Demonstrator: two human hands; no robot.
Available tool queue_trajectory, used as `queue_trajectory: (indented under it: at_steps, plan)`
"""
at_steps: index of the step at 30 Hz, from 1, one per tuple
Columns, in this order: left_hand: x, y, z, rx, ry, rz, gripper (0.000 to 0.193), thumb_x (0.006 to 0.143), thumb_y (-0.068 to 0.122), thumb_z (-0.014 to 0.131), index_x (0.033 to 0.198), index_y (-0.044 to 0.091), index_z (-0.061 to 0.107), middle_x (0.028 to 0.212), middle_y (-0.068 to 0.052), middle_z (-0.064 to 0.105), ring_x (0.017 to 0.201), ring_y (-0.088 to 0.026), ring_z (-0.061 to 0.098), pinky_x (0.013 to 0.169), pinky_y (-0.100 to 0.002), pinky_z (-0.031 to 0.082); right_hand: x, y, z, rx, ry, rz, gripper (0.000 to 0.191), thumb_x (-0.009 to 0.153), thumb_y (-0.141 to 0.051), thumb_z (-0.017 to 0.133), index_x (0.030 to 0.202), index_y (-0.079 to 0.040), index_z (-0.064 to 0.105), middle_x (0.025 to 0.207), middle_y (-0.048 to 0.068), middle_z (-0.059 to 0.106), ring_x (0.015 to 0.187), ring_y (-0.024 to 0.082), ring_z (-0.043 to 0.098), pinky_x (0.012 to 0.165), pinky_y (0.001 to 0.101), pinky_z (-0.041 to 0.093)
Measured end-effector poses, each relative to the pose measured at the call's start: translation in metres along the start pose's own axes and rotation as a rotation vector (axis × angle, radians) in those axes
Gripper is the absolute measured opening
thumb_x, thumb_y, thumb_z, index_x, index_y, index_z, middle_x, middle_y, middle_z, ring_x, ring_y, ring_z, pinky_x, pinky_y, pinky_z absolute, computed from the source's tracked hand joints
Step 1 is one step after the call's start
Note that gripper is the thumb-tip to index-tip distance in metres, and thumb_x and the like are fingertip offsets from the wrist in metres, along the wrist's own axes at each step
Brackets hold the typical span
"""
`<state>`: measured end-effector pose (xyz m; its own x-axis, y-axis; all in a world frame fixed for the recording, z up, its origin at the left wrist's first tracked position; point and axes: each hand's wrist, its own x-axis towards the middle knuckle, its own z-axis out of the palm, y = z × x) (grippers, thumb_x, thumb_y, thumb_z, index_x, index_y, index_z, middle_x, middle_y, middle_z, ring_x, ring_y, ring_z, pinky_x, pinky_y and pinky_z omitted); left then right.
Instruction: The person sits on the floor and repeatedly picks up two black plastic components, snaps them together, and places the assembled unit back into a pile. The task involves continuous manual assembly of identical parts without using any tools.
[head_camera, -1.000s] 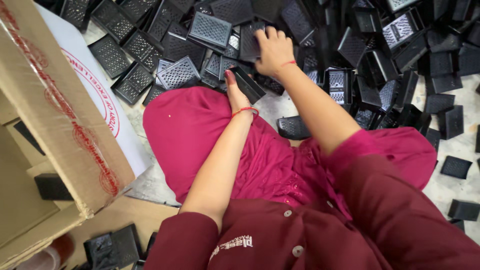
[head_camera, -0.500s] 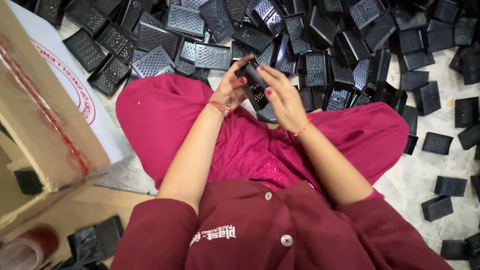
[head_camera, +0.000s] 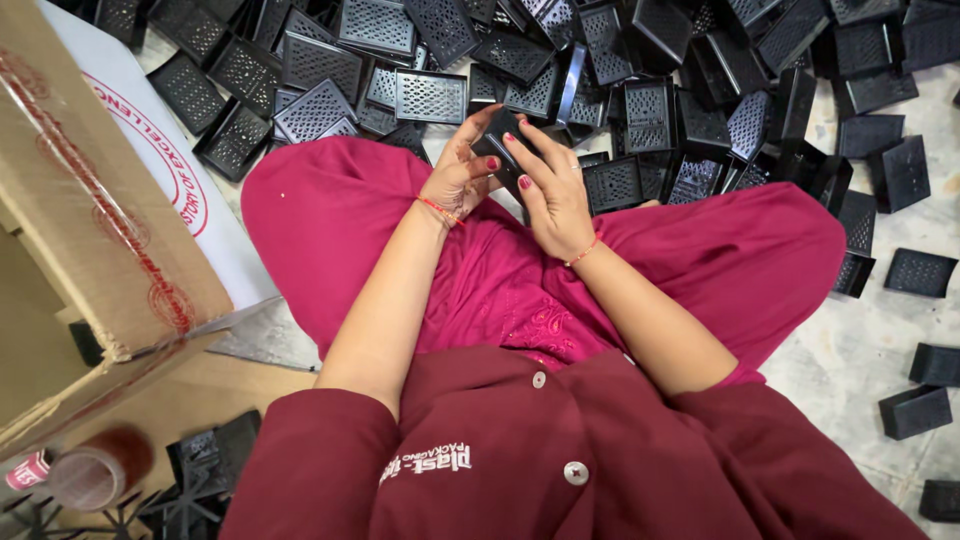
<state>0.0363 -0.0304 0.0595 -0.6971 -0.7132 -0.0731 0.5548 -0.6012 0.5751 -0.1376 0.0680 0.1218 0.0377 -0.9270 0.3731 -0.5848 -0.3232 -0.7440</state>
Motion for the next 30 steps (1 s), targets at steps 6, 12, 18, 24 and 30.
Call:
queue_trajectory:
  at_steps: [6, 12, 18, 24, 30]
  plan:
    - [0.001, -0.001, -0.001, 0.031, 0.009, 0.006, 0.077, 0.088, -0.003, 0.079, 0.154, 0.014, 0.043, 0.151, -0.007, 0.050, 0.135, -0.026, 0.058, 0.109, -0.047, 0.057, -0.001, 0.006, 0.001, 0.044, -0.017, 0.024, 0.045, 0.105, -0.014, 0.049, 0.148, -0.014, 0.060, 0.160, 0.013, 0.048, 0.141, 0.036, 0.050, 0.123, 0.0443, 0.036]
    - [-0.001, 0.001, -0.004, 0.110, 0.032, -0.022, 0.082, 0.088, 0.000, 0.080, 0.158, 0.016, 0.041, 0.159, 0.005, 0.044, 0.117, -0.020, 0.057, 0.103, -0.046, 0.057, 0.000, 0.009, 0.004, 0.180, -0.111, -0.026, 0.057, 0.108, -0.027, 0.038, 0.161, -0.006, 0.043, 0.171, 0.020, 0.031, 0.159, 0.039, 0.034, 0.132, 0.0467, 0.023]
    - [0.006, -0.001, -0.008, -0.085, 0.033, -0.004, 0.083, 0.091, 0.015, 0.083, 0.159, 0.018, 0.037, 0.149, -0.012, 0.055, 0.136, -0.029, 0.060, 0.113, -0.047, 0.056, 0.007, 0.011, -0.007, 0.306, -0.034, -0.154, 0.087, 0.091, -0.032, 0.072, 0.159, -0.002, 0.027, 0.166, 0.024, 0.024, 0.156, 0.042, 0.026, 0.129, 0.0469, 0.024]
    - [0.006, 0.000, -0.015, -0.349, -0.051, 0.046, 0.082, 0.093, 0.026, 0.082, 0.161, 0.017, 0.036, 0.155, -0.013, 0.054, 0.143, -0.031, 0.054, 0.118, -0.044, 0.051, 0.002, 0.018, 0.000, -0.021, 0.193, -0.127, 0.063, 0.092, 0.008, 0.076, 0.149, -0.001, 0.051, 0.153, 0.023, 0.054, 0.139, 0.038, 0.061, 0.113, 0.0376, 0.054]
    - [0.007, -0.004, -0.023, -0.407, -0.020, 0.032, 0.080, 0.093, 0.030, 0.080, 0.159, 0.014, 0.037, 0.152, -0.017, 0.053, 0.143, -0.035, 0.053, 0.122, -0.048, 0.047, 0.006, 0.021, 0.003, -0.050, 0.203, -0.132, 0.046, 0.093, 0.007, 0.076, 0.137, 0.002, 0.063, 0.140, 0.025, 0.065, 0.125, 0.033, 0.068, 0.100, 0.0351, 0.058]
